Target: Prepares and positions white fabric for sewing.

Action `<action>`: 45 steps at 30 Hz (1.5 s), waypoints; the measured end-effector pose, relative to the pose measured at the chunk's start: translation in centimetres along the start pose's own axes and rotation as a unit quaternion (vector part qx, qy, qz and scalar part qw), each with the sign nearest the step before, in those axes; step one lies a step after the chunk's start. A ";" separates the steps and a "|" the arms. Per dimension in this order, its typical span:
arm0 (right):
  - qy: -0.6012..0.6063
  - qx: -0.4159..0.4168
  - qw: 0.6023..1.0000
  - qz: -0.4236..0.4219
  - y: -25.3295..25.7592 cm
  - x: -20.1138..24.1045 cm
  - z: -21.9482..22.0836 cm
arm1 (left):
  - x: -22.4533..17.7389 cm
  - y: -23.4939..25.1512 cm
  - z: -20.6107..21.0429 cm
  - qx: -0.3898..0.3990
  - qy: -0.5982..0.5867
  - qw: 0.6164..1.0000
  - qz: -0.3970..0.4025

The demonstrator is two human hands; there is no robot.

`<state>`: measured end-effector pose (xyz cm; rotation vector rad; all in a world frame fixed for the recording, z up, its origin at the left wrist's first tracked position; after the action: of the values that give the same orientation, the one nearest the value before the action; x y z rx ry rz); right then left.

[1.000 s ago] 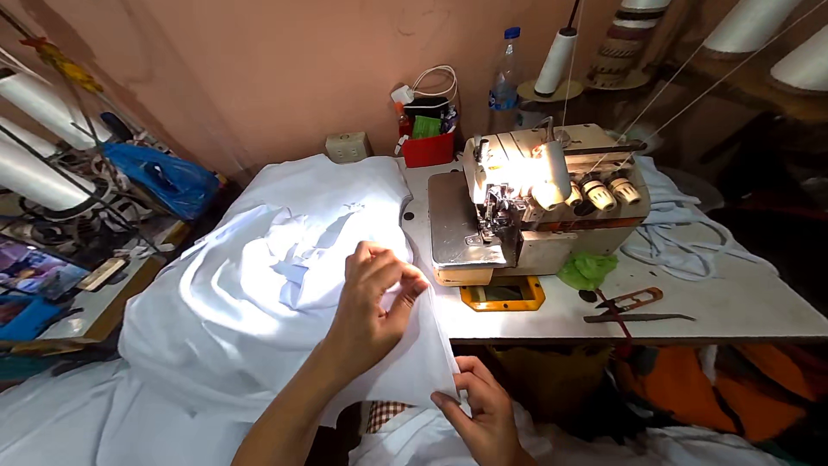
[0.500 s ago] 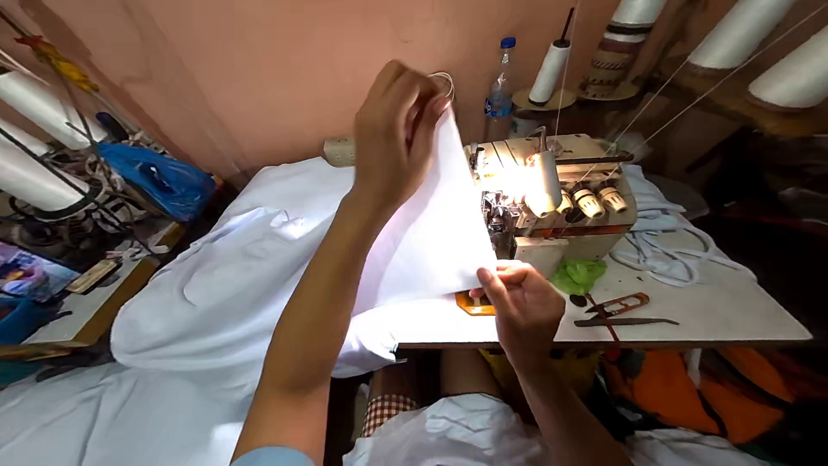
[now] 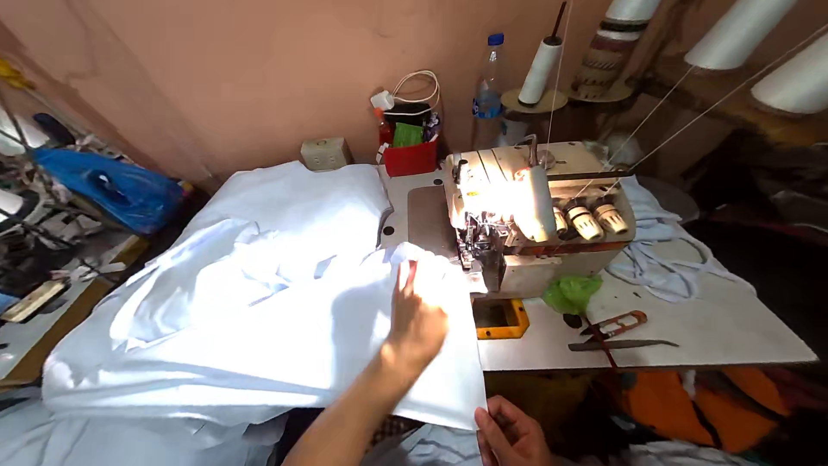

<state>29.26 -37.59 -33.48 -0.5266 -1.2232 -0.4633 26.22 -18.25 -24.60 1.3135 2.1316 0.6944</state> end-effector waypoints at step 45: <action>-0.066 -0.067 0.921 -0.378 10.6 7.6 4.6 | 11.3 7.8 1.8 -0.171 -0.150 0.942 -0.247</action>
<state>34.26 -26.84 -26.38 -0.1777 -1.5156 -1.1894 28.01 -4.72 -22.63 0.6150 1.8721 0.5722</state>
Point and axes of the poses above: each hand's wrist, its own y-axis towards the middle knuckle, its own z-axis out of the palm, x = y × z, the point moved 2 cm from there along y, towards the middle knuckle, and after that the axes turned 3 degrees about -x, right-handed, at the moved point
